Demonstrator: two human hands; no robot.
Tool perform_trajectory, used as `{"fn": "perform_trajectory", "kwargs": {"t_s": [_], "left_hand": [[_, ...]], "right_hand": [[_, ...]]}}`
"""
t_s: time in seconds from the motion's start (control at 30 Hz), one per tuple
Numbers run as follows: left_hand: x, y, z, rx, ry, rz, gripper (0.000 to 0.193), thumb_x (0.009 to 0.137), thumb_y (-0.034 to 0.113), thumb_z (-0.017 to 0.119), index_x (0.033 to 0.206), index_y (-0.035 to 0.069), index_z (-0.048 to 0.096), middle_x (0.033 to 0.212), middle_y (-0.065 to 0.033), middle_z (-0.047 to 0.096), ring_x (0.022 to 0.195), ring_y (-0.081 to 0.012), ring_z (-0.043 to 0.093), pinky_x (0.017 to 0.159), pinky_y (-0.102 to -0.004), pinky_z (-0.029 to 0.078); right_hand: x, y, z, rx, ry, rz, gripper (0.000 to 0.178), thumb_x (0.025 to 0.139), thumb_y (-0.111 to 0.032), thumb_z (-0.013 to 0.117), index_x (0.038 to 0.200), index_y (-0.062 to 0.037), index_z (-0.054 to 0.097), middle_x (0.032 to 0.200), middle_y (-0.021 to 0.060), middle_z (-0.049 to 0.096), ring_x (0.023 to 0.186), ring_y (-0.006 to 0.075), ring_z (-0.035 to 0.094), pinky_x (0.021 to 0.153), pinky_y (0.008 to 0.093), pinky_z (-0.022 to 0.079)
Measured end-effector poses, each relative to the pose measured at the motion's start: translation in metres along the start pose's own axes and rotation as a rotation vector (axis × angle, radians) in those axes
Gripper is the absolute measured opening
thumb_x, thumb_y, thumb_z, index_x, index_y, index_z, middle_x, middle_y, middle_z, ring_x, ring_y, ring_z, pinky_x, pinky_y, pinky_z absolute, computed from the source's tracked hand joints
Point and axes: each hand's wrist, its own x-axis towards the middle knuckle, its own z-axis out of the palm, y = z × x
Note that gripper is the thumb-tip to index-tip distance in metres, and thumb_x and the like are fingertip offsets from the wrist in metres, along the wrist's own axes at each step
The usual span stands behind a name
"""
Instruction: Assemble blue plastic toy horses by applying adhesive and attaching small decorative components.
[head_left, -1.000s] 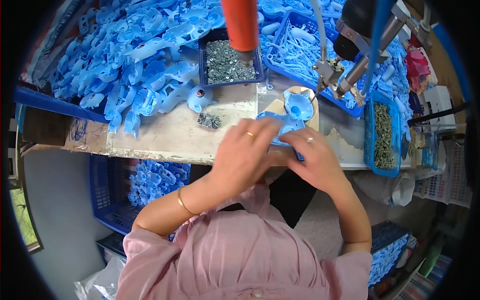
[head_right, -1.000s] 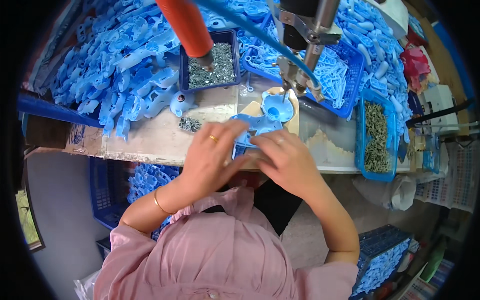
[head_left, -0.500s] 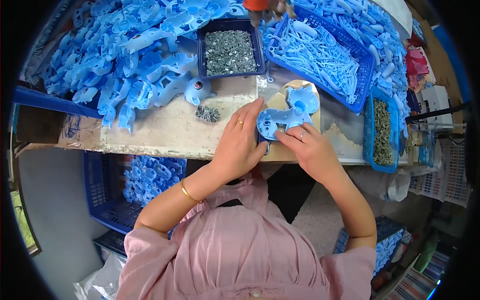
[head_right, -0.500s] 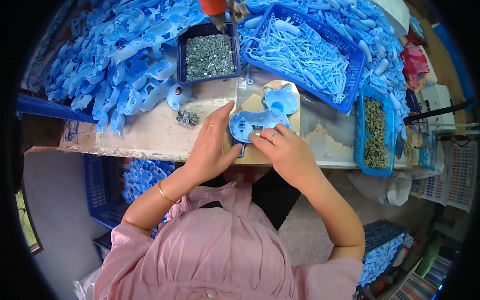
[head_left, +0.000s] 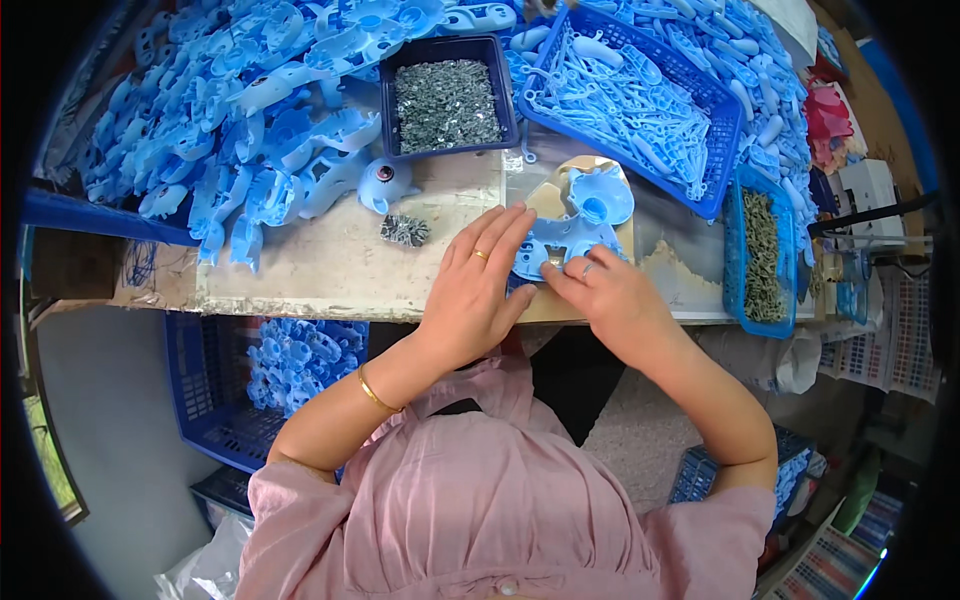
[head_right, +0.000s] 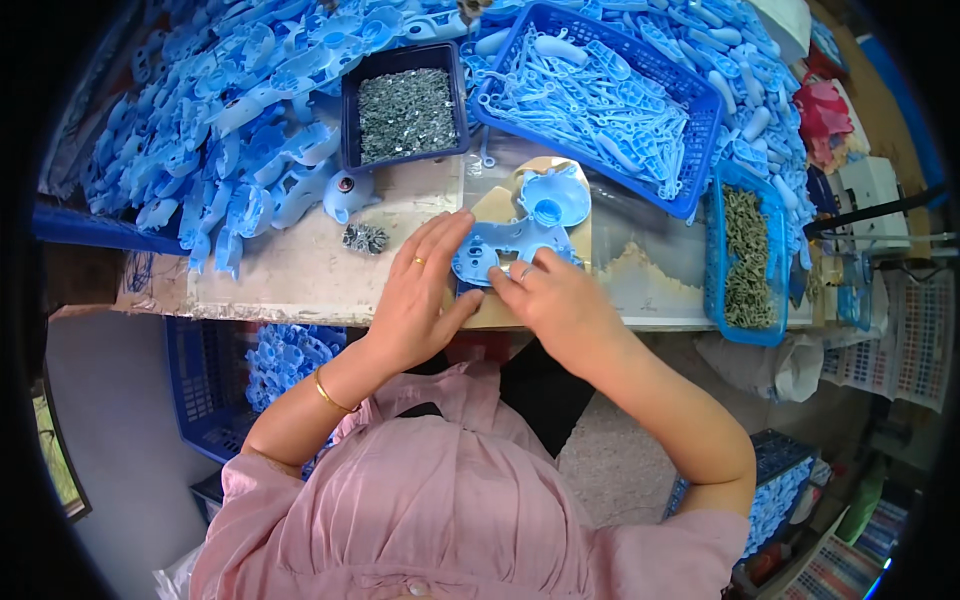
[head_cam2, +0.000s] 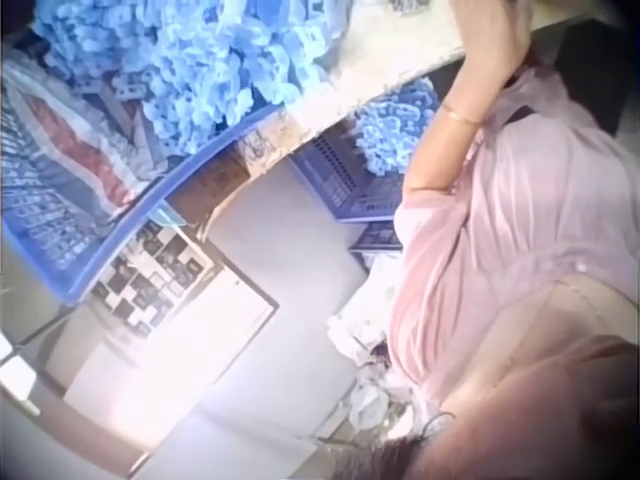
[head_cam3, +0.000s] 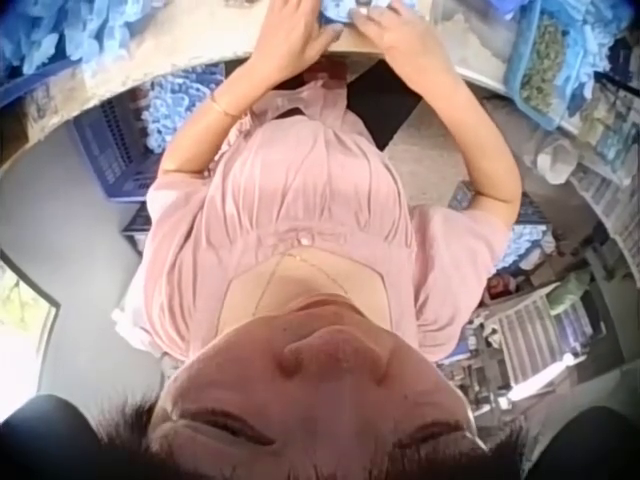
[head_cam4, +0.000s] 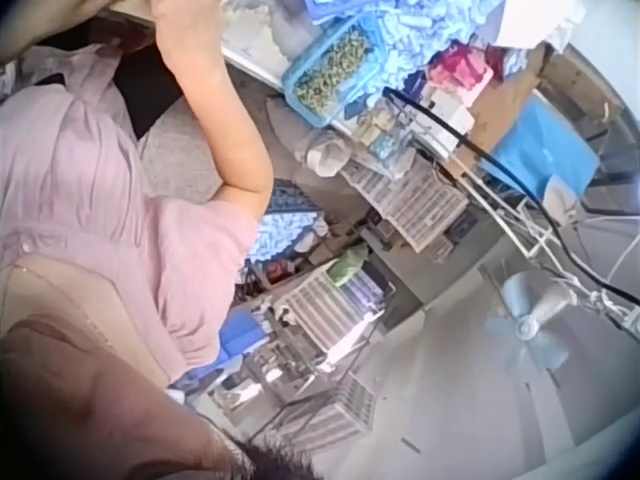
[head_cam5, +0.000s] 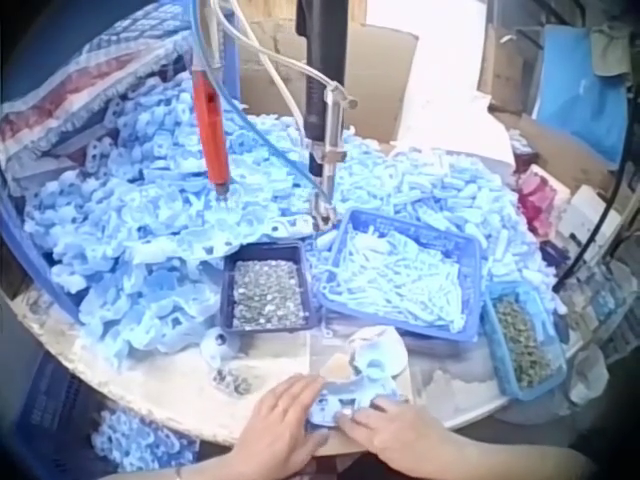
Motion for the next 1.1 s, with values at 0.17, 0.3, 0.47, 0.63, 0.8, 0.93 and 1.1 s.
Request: {"fn": "perform_trajectory", "kwargs": {"t_s": [0.17, 0.3, 0.47, 0.63, 0.8, 0.93, 1.1], "left_hand": [[0.001, -0.001, 0.002, -0.036, -0.028, -0.04, 0.083, 0.08, 0.015, 0.076, 0.151, 0.001, 0.035, 0.151, -0.0204, 0.043, 0.139, -0.0423, 0.04, 0.116, -0.0487, 0.033], [0.001, -0.004, 0.003, -0.055, -0.051, -0.057, 0.084, 0.08, 0.016, 0.076, 0.151, 0.002, 0.034, 0.152, -0.02, 0.042, 0.14, -0.0422, 0.038, 0.116, -0.0489, 0.032], [0.002, -0.006, 0.002, -0.046, -0.091, -0.054, 0.084, 0.08, 0.018, 0.077, 0.151, 0.003, 0.036, 0.155, -0.018, 0.038, 0.141, -0.0405, 0.036, 0.117, -0.0481, 0.031], [0.007, -0.001, -0.001, -0.043, -0.082, -0.065, 0.082, 0.079, 0.017, 0.077, 0.15, 0.003, 0.037, 0.154, -0.0183, 0.039, 0.141, -0.041, 0.036, 0.116, -0.0479, 0.032], [0.011, -0.002, -0.001, -0.029, -0.119, -0.01, 0.08, 0.079, 0.017, 0.077, 0.148, 0.002, 0.038, 0.154, -0.0197, 0.038, 0.14, -0.0416, 0.036, 0.116, -0.0482, 0.033], [0.005, -0.002, -0.002, -0.058, -0.141, -0.049, 0.078, 0.081, 0.015, 0.075, 0.149, 0.002, 0.038, 0.155, -0.0218, 0.037, 0.142, -0.0426, 0.035, 0.118, -0.0486, 0.031], [0.009, 0.007, -0.004, -0.072, -0.103, -0.028, 0.071, 0.083, 0.017, 0.075, 0.145, 0.002, 0.043, 0.152, -0.0206, 0.04, 0.139, -0.0424, 0.037, 0.115, -0.0491, 0.034]], "right_hand": [[-0.003, -0.007, 0.0, 0.007, 0.013, 0.023, 0.046, 0.079, -0.005, 0.062, 0.125, -0.0092, 0.068, 0.095, 0.0007, 0.061, 0.093, 0.0208, 0.057, 0.08, 0.0313, 0.053], [-0.002, -0.005, -0.001, 0.025, 0.012, 0.016, 0.044, 0.08, -0.005, 0.061, 0.123, -0.0095, 0.069, 0.095, -0.0003, 0.061, 0.093, 0.0209, 0.058, 0.08, 0.0317, 0.053], [0.004, 0.01, -0.008, 0.16, -0.056, -0.02, 0.042, 0.08, -0.004, 0.061, 0.121, -0.0088, 0.07, 0.094, 0.0, 0.062, 0.093, 0.0212, 0.058, 0.08, 0.0326, 0.053], [-0.003, 0.002, 0.007, 0.028, 0.006, -0.023, 0.043, 0.081, -0.002, 0.06, 0.123, -0.0077, 0.068, 0.097, 0.0011, 0.063, 0.095, 0.0234, 0.059, 0.081, 0.0347, 0.053], [-0.002, 0.01, 0.007, 0.12, 0.001, -0.04, 0.039, 0.083, -0.005, 0.063, 0.121, -0.0075, 0.069, 0.099, 0.0021, 0.064, 0.096, 0.024, 0.059, 0.081, 0.0354, 0.053], [0.003, 0.043, -0.007, 0.453, 0.096, 0.005, 0.022, 0.09, -0.009, 0.067, 0.111, -0.0063, 0.074, 0.099, 0.0068, 0.07, 0.093, 0.0247, 0.065, 0.08, 0.0335, 0.053], [0.022, 0.144, -0.021, 0.366, 0.486, 0.565, 0.018, 0.093, -0.013, 0.069, 0.109, -0.0057, 0.075, 0.099, 0.0102, 0.073, 0.085, 0.0193, 0.07, 0.073, 0.0328, 0.054]]}}
